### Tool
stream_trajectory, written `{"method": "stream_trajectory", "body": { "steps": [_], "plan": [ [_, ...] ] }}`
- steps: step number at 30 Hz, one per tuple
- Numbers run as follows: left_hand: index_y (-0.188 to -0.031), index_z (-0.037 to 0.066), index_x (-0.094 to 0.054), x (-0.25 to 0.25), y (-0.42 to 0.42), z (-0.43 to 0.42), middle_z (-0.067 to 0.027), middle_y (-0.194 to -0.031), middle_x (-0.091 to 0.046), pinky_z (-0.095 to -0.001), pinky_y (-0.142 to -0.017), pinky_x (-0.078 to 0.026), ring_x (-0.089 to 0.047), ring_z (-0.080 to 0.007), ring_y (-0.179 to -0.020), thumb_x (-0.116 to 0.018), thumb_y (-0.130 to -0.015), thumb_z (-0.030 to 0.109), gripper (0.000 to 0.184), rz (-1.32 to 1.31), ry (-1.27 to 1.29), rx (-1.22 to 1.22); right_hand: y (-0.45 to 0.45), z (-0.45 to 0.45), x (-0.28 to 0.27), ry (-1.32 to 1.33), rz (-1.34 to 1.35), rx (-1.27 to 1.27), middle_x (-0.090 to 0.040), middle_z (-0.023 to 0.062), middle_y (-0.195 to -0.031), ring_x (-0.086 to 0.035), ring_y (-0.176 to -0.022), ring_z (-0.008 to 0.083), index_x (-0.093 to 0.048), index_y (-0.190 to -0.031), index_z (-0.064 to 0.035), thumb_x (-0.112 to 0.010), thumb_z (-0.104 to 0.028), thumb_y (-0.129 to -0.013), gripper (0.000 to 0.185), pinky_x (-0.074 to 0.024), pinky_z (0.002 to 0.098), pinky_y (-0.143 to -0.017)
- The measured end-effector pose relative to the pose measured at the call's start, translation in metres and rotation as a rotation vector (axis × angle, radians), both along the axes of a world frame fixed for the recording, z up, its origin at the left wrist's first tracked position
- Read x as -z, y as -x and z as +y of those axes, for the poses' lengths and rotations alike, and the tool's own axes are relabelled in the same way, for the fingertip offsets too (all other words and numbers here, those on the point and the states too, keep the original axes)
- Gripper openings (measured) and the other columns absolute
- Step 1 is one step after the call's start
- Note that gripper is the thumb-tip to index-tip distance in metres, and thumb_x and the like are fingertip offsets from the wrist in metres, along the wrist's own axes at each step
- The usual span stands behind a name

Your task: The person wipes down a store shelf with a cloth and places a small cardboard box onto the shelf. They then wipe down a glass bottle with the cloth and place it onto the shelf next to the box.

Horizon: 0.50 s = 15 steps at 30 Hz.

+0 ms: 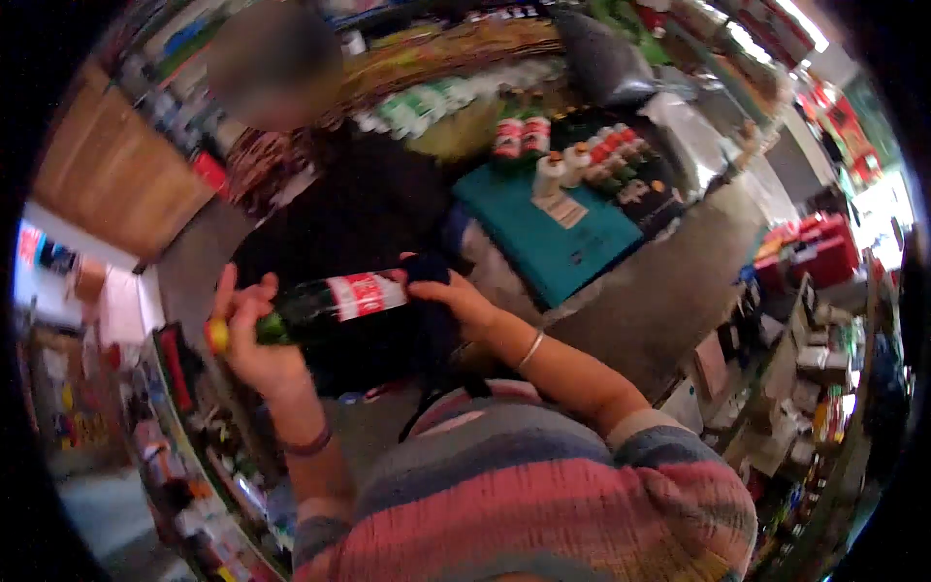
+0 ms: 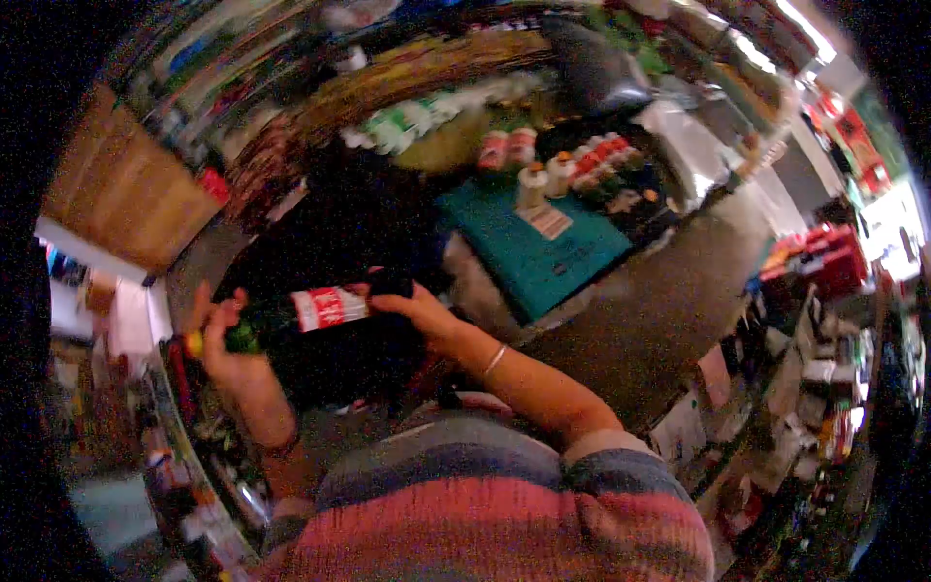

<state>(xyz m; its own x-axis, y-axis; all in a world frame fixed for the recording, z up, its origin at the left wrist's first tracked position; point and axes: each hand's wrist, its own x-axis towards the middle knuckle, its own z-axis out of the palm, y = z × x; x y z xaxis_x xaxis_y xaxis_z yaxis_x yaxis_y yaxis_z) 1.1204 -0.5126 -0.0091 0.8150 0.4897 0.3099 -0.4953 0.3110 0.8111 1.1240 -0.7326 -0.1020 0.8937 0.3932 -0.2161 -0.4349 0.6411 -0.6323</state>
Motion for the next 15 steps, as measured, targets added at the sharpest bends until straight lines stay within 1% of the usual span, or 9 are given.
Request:
{"method": "stream_trajectory", "body": {
  "steps": [1, 3, 4, 5, 6, 8, 9, 12, 15],
  "plan": [
    [-0.115, -0.013, -0.051, 0.001, 0.005, -0.005, -0.0075, -0.072, -0.052, -0.0441, -0.086, -0.049, -0.054, -0.0176, -0.074, -0.051, -0.077, 0.003, 0.041, -0.018, -0.108, -0.026, 0.004, 0.007, 0.007, 0.042, 0.07, -0.046, -0.061, 0.0048, -0.106, -0.059, -0.095, 0.0191, -0.047, -0.126, -0.0074, -0.067, -0.012, -0.079, 0.051, -0.0486, 0.0334, -0.084],
    [-0.111, -0.013, -0.052, 0.003, 0.017, -0.009, -0.0082, -0.069, -0.053, -0.0438, -0.084, -0.051, -0.056, -0.0185, -0.071, -0.051, -0.077, 0.002, 0.037, 0.0, -0.194, -0.039, 0.011, 0.016, 0.022, 0.139, 0.203, -0.125, -0.063, 0.0057, -0.105, -0.06, -0.092, 0.0191, -0.054, -0.117, -0.0061, -0.067, -0.016, -0.08, 0.041, -0.049, 0.0347, -0.082],
    [-0.109, -0.013, -0.053, 0.011, 0.021, -0.004, -0.0083, -0.068, -0.053, -0.0438, -0.083, -0.052, -0.056, -0.0187, -0.07, -0.05, -0.077, 0.001, 0.036, -0.014, -0.244, -0.014, 0.014, 0.021, 0.027, 0.198, 0.195, -0.135, -0.063, 0.006, -0.104, -0.06, -0.092, 0.0189, -0.056, -0.114, -0.0054, -0.068, -0.016, -0.079, 0.039, -0.0489, 0.0344, -0.082],
    [-0.104, -0.012, -0.055, 0.013, 0.024, 0.0, -0.011, -0.072, -0.055, -0.0478, -0.088, -0.049, -0.056, -0.0222, -0.077, -0.051, -0.077, 0.001, 0.03, -0.045, -0.359, 0.005, 0.016, 0.025, 0.031, 0.257, 0.184, -0.143, -0.063, 0.0063, -0.104, -0.06, -0.092, 0.0187, -0.058, -0.111, -0.0047, -0.069, -0.016, -0.078, 0.037, -0.0488, 0.0342, -0.082],
    [-0.105, -0.012, -0.054, 0.015, 0.03, 0.004, -0.0108, -0.072, -0.055, -0.0476, -0.088, -0.049, -0.056, -0.0219, -0.076, -0.051, -0.077, 0.001, 0.031, -0.029, -0.374, -0.007, 0.018, 0.03, 0.032, 0.317, 0.172, -0.149, -0.063, 0.0066, -0.104, -0.06, -0.092, 0.0185, -0.059, -0.108, -0.004, -0.07, -0.016, -0.077, 0.035, -0.0487, 0.0339, -0.082],
    [-0.108, -0.013, -0.054, 0.016, 0.04, 0.014, -0.0104, -0.071, -0.056, -0.0472, -0.086, -0.05, -0.057, -0.0214, -0.074, -0.05, -0.076, 0.0, 0.034, -0.01, -0.401, -0.036, 0.012, 0.04, 0.031, 0.516, -0.059, -0.173, -0.063, 0.0081, -0.105, -0.06, -0.092, 0.0192, -0.057, -0.111, -0.0028, -0.073, -0.019, -0.075, 0.043, -0.0485, 0.0338, -0.082],
    [-0.11, -0.011, -0.055, 0.017, 0.041, 0.018, -0.0105, -0.071, -0.059, -0.0428, -0.083, -0.052, -0.059, -0.0183, -0.069, -0.051, -0.075, -0.003, 0.036, -0.047, -0.357, -0.07, 0.005, 0.042, 0.028, 0.612, -0.178, -0.171, -0.063, 0.0088, -0.105, -0.06, -0.092, 0.0195, -0.056, -0.113, -0.0022, -0.075, -0.021, -0.073, 0.047, -0.0485, 0.0337, -0.083],
    [-0.109, -0.011, -0.056, 0.012, 0.051, 0.034, -0.0102, -0.07, -0.059, -0.0417, -0.083, -0.052, -0.059, -0.0186, -0.07, -0.052, -0.075, -0.003, 0.035, -0.031, -0.384, -0.124, -0.02, 0.055, 0.03, 0.93, -0.634, 0.079, -0.064, 0.0115, -0.102, -0.062, -0.092, 0.0234, -0.051, -0.12, -0.003, -0.078, -0.024, -0.07, 0.061, -0.0482, 0.0316, -0.084],
    [-0.108, -0.011, -0.057, 0.011, 0.059, 0.05, -0.0101, -0.07, -0.059, -0.0415, -0.083, -0.051, -0.06, -0.0195, -0.07, -0.053, -0.075, -0.002, 0.035, -0.013, -0.439, -0.175, -0.053, 0.068, -0.025, 0.958, -0.709, 0.134, -0.057, 0.0163, -0.116, -0.054, -0.11, 0.0296, -0.046, -0.126, -0.0032, -0.077, -0.031, -0.071, 0.07, -0.042, 0.0383, -0.094]
  ]
}}
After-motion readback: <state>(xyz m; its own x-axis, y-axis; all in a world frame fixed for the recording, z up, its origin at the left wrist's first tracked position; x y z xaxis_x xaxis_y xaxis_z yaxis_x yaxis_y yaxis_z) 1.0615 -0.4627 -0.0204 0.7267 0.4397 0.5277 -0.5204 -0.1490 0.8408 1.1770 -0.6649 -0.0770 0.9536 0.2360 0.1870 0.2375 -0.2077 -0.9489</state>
